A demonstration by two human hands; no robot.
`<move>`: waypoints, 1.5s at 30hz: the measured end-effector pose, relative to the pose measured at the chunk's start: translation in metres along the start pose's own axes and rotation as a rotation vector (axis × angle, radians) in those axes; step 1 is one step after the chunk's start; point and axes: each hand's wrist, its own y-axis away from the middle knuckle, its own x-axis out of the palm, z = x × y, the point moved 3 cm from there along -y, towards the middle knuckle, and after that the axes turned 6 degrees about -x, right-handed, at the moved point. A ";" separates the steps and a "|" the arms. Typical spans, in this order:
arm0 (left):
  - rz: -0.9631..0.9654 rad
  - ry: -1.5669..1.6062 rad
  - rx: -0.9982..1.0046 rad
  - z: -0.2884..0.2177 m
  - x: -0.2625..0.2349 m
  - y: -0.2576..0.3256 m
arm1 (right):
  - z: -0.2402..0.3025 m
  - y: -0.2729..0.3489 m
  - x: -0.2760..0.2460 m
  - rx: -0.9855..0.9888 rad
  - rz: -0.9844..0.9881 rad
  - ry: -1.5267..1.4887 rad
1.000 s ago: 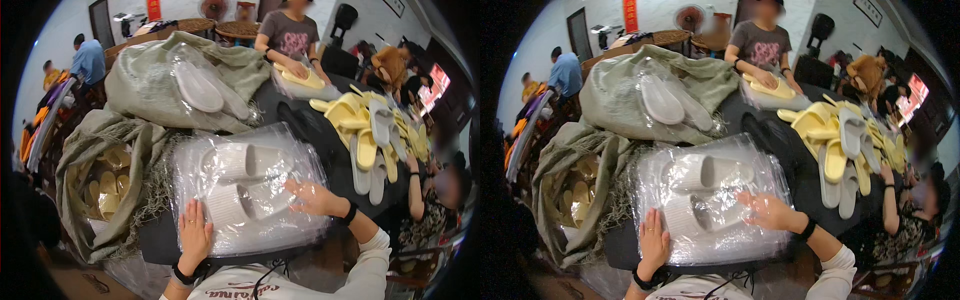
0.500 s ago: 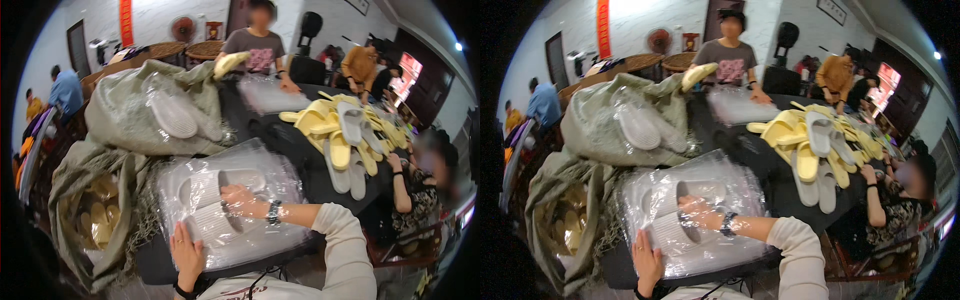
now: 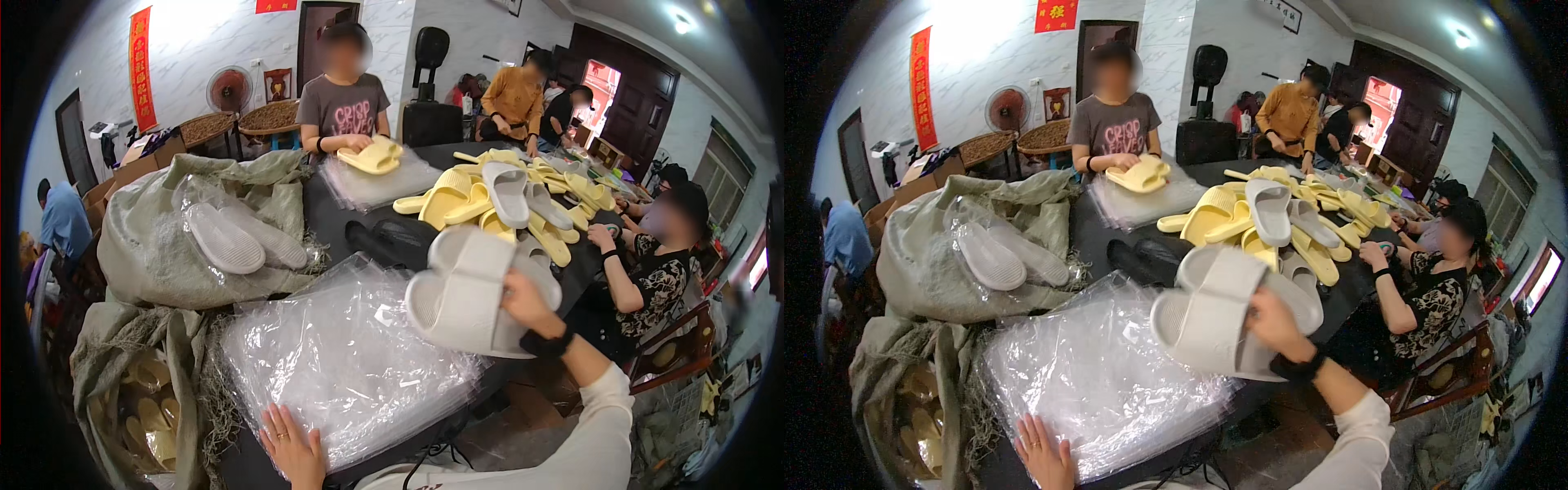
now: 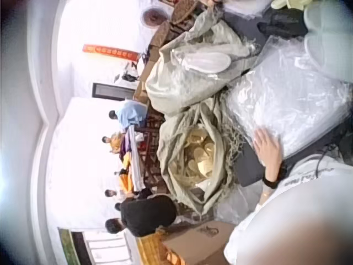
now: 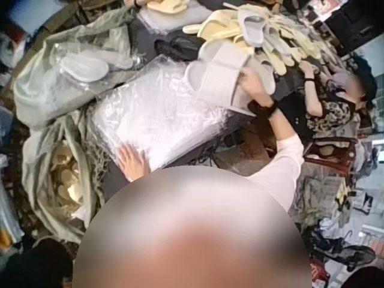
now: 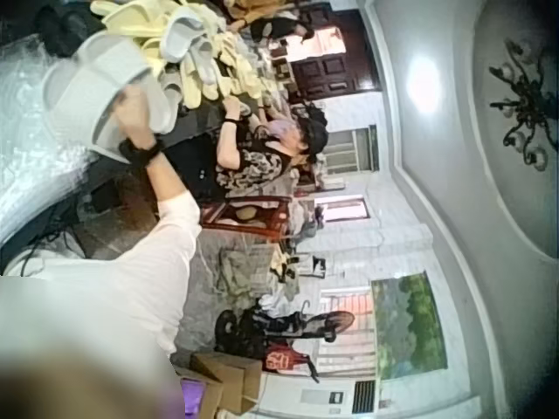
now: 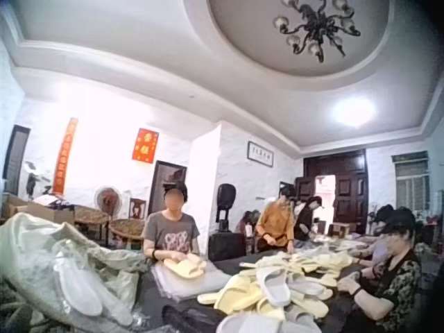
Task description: The recorder is sorting and packaging yellow and white plastic slides into plastic bags.
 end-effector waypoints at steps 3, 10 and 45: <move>0.048 -0.016 0.178 -0.001 -0.001 0.004 | 0.066 0.003 -0.033 0.010 -0.114 -0.164; 0.027 0.257 0.098 -0.016 -0.028 0.002 | 0.153 0.006 0.069 -0.381 0.235 -0.150; -0.012 0.099 0.085 -0.015 0.010 -0.004 | 0.047 -0.033 0.230 -0.050 0.666 -0.051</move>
